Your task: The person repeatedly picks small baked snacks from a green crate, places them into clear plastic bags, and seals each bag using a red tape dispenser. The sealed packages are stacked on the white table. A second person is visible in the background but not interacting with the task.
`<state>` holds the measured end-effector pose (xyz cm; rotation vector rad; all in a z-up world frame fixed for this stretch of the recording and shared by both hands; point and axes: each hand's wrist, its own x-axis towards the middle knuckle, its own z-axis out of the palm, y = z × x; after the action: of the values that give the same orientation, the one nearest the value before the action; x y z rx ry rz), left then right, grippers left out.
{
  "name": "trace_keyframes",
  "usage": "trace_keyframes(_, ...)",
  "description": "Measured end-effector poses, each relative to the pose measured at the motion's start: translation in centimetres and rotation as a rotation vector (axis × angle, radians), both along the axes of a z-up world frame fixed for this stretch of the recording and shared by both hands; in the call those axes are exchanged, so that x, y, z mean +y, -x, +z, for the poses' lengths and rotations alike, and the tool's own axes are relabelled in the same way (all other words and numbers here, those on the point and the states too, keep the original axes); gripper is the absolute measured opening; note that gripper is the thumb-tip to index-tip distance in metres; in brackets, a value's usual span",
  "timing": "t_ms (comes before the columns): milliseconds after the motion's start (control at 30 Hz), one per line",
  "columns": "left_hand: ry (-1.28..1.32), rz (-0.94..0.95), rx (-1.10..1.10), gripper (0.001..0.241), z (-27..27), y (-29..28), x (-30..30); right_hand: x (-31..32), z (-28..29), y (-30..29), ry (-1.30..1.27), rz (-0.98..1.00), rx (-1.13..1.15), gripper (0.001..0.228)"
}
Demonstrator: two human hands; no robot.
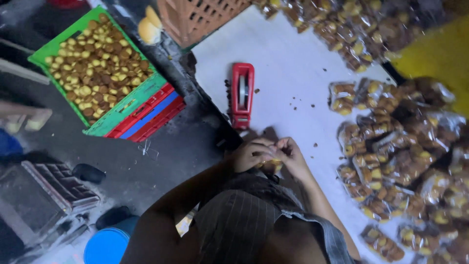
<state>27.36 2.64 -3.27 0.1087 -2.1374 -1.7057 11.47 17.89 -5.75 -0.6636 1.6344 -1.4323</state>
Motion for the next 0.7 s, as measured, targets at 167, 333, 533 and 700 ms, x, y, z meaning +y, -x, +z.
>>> trace_keyframes(167,-0.138,0.157,-0.433,0.039,-0.9,-3.6,-0.6,-2.4,5.7,-2.0,-0.130,0.343,0.311,0.033)
trace_keyframes(333,-0.015,0.309,-0.699,0.066,1.7,-6.1,-0.6,-3.3,4.9,-4.5,0.157,0.460,0.961,0.011)
trace_keyframes(533,-0.068,0.384,-0.564,0.042,0.3,-7.0,0.7,-3.7,-6.6,-2.8,0.130,0.495,0.677,0.034)
trace_keyframes(700,0.044,0.544,-0.345,0.032,-2.5,-6.2,-1.8,-9.0,2.9,-3.9,-0.222,0.083,0.139,0.051)
